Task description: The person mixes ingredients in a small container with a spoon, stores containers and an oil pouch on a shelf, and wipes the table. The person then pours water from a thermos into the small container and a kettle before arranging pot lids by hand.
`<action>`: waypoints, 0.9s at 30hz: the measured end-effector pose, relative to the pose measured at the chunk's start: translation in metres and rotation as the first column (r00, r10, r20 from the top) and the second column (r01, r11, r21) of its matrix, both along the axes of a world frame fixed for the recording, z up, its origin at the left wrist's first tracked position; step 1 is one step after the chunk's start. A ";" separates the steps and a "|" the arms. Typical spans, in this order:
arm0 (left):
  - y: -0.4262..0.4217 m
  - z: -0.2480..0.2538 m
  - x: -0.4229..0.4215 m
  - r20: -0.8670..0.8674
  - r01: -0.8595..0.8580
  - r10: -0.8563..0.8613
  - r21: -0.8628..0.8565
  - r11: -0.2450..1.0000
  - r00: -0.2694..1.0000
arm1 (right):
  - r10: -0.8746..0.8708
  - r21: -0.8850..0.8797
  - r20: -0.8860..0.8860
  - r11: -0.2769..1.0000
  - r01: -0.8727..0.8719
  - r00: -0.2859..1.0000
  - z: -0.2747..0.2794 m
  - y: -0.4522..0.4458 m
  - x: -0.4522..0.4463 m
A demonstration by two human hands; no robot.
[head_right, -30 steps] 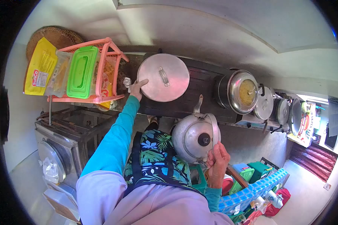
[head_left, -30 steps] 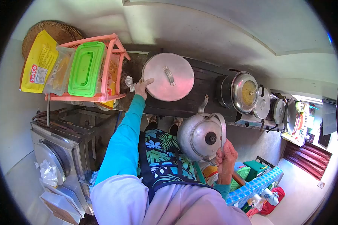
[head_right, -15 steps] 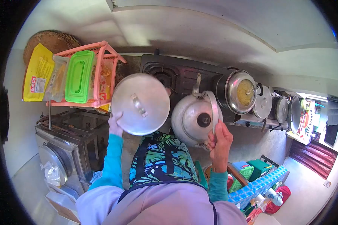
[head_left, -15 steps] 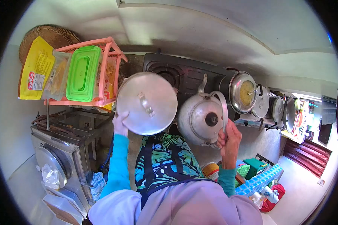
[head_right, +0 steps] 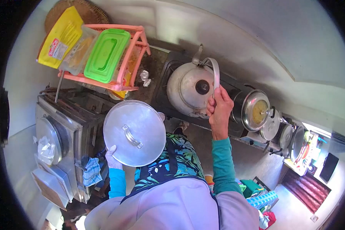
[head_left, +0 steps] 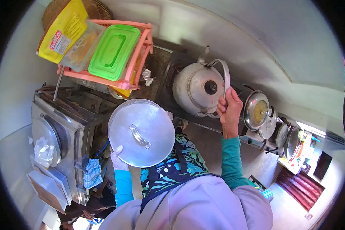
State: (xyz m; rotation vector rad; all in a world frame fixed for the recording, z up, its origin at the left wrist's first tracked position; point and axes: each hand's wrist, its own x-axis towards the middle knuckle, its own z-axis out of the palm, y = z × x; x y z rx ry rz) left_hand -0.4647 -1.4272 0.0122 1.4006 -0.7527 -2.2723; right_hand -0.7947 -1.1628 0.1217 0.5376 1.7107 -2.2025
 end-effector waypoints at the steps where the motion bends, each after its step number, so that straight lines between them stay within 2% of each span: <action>1: 0.001 0.005 0.003 -0.018 -0.036 0.037 0.027 0.999 0.999 | 0.015 -0.002 0.000 1.000 -0.015 1.000 -0.005 -0.005 -0.004; 4: -0.001 0.012 0.012 -0.045 -0.106 0.111 0.091 0.990 0.993 | 0.018 -0.017 -0.016 1.000 -0.018 1.000 -0.023 -0.020 -0.013; 6: -0.002 0.024 0.013 -0.042 -0.134 0.137 0.056 0.989 0.990 | -0.013 -0.016 0.015 1.000 0.013 1.000 -0.034 -0.030 -0.017; 11: -0.011 0.049 0.011 -0.100 -0.211 0.214 0.038 0.977 0.972 | 0.042 0.001 0.020 0.999 -0.042 0.999 -0.047 -0.038 -0.013; 13: -0.012 0.063 0.005 -0.097 -0.197 0.194 -0.019 0.980 0.976 | 0.065 -0.004 0.010 0.998 -0.064 0.998 -0.051 -0.034 -0.011; 15: -0.014 0.066 0.004 -0.090 -0.215 0.213 -0.015 0.977 0.973 | 0.019 0.012 0.014 1.000 -0.019 1.000 -0.055 -0.026 -0.017; 16: -0.017 0.067 0.005 -0.086 -0.222 0.221 -0.008 0.975 0.972 | 0.012 0.104 0.003 0.995 -0.012 1.000 -0.056 -0.023 -0.019; 17: -0.018 0.069 0.005 -0.085 -0.251 0.249 -0.023 0.968 0.965 | 0.026 0.282 -0.054 0.959 -0.009 0.998 -0.071 -0.010 -0.025; 19: -0.016 0.074 0.002 -0.108 -0.263 0.265 0.025 0.964 0.958 | 0.146 0.612 -0.204 0.791 0.010 0.968 -0.088 0.011 -0.028; 20: -0.015 0.086 -0.003 -0.141 -0.262 0.274 0.097 0.960 0.951 | 0.448 0.950 -0.293 0.240 0.202 0.845 -0.104 0.029 -0.033; 21: -0.013 0.090 -0.002 -0.120 -0.263 0.270 0.071 0.962 0.955 | 0.554 0.943 -0.297 0.042 0.330 0.778 -0.074 0.016 -0.017; 22: -0.011 0.090 0.004 -0.081 -0.253 0.259 0.077 0.964 0.962 | 0.621 0.891 -0.389 0.066 0.448 0.681 -0.069 0.013 -0.011; 23: -0.007 0.088 0.011 -0.042 -0.238 0.242 0.088 0.967 0.969 | 0.650 0.903 -0.417 0.213 0.374 0.635 -0.040 -0.008 0.008; 24: -0.001 0.088 0.015 -0.040 -0.289 0.292 0.068 0.955 0.956 | 0.638 0.883 -0.373 0.467 0.047 0.673 -0.035 -0.017 0.022; 25: 0.005 0.087 0.018 -0.086 -0.298 0.309 0.122 0.947 0.947 | 0.649 0.718 -0.301 0.637 -0.283 0.698 -0.030 -0.025 0.033; 26: 0.013 0.087 0.021 -0.134 -0.292 0.317 0.177 0.940 0.939 | 0.651 0.494 -0.229 0.718 -0.490 0.723 -0.022 -0.039 0.052; 27: 0.021 0.092 0.024 -0.136 -0.314 0.338 0.170 0.934 0.931 | 0.664 0.219 -0.147 0.745 -0.631 0.733 -0.016 -0.054 0.073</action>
